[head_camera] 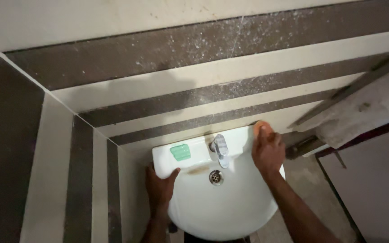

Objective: The person scrubs a white bathroom sink using an orange sponge. They wipe the basin, faucet, and surrounding surfaces repeatedly, focusing on removing visible stains.

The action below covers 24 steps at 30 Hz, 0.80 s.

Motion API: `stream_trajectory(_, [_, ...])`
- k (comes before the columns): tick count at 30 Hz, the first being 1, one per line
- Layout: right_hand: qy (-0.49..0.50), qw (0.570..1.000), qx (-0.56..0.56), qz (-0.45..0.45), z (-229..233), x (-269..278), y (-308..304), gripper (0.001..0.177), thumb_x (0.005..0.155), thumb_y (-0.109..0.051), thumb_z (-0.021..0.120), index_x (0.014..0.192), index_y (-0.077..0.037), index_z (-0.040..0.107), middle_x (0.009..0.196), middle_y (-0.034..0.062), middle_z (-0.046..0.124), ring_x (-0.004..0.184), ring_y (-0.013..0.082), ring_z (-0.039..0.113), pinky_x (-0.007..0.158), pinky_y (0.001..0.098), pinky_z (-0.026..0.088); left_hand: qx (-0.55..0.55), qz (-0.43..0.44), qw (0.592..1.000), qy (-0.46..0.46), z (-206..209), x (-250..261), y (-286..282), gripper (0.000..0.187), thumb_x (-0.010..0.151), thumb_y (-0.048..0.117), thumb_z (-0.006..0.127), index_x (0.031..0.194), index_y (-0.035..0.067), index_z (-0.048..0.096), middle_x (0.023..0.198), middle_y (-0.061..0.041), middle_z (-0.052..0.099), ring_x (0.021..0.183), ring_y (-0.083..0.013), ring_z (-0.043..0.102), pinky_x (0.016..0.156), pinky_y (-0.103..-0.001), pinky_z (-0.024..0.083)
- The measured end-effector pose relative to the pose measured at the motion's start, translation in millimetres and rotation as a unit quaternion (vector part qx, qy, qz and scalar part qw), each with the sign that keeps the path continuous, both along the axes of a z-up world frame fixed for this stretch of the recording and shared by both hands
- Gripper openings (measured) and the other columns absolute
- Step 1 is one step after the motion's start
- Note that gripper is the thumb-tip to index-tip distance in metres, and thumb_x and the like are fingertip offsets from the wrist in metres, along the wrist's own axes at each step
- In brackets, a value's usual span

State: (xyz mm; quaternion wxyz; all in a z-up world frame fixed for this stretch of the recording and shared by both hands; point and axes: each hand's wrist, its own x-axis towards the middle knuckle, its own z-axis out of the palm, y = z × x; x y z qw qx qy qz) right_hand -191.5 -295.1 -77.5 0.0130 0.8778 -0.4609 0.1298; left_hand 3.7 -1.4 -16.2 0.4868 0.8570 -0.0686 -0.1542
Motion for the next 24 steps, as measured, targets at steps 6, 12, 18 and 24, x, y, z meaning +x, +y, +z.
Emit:
stream_trajectory(6, [-0.016,0.987,-0.125,0.101,-18,-14,-25,0.062,0.102,-0.036,0.051,0.16,-0.017,0.036,0.127,0.0307,0.051,0.1,0.0448,0.061,0.081,0.0561,0.057,0.021,0.007,0.999,0.026,2,-1,-3,0.077,0.067,0.025,0.094,0.129,-0.001,0.056,0.122,-0.02,0.066,0.11,-0.0347,0.066,0.094,-0.046,0.054])
stream_trajectory(12, [-0.072,0.997,0.001,-0.026,-13,-17,-32,0.067,0.1,-0.039,0.058,0.156,-0.012,0.037,0.12,0.0372,0.051,0.096,0.0511,0.058,0.073,0.0573,0.055,-0.01,-0.007,1.0,-0.026,-10,0,1,0.071,0.067,0.026,0.093,0.124,-0.002,0.061,0.121,-0.021,0.068,0.11,-0.0365,0.067,0.096,-0.046,0.053])
stream_trajectory(18, [-0.013,0.992,-0.02,0.124,2,-23,-19,0.065,0.097,-0.04,0.054,0.157,-0.02,0.042,0.125,0.0295,0.054,0.101,0.0473,0.059,0.085,0.0562,0.055,0.018,-0.002,0.999,-0.05,-23,5,0,0.078,0.063,0.026,0.095,0.127,-0.002,0.06,0.122,-0.024,0.066,0.111,-0.04,0.065,0.097,-0.048,0.051])
stream_trajectory(24, [-0.065,0.998,0.021,-0.014,-5,-37,-19,0.064,0.101,-0.042,0.057,0.157,-0.018,0.04,0.127,0.033,0.052,0.105,0.0484,0.057,0.078,0.0563,0.054,-0.005,-0.003,0.998,-0.058,-24,4,0,0.073,0.061,0.027,0.094,0.121,-0.002,0.064,0.117,-0.023,0.07,0.106,-0.0393,0.068,0.093,-0.048,0.054])
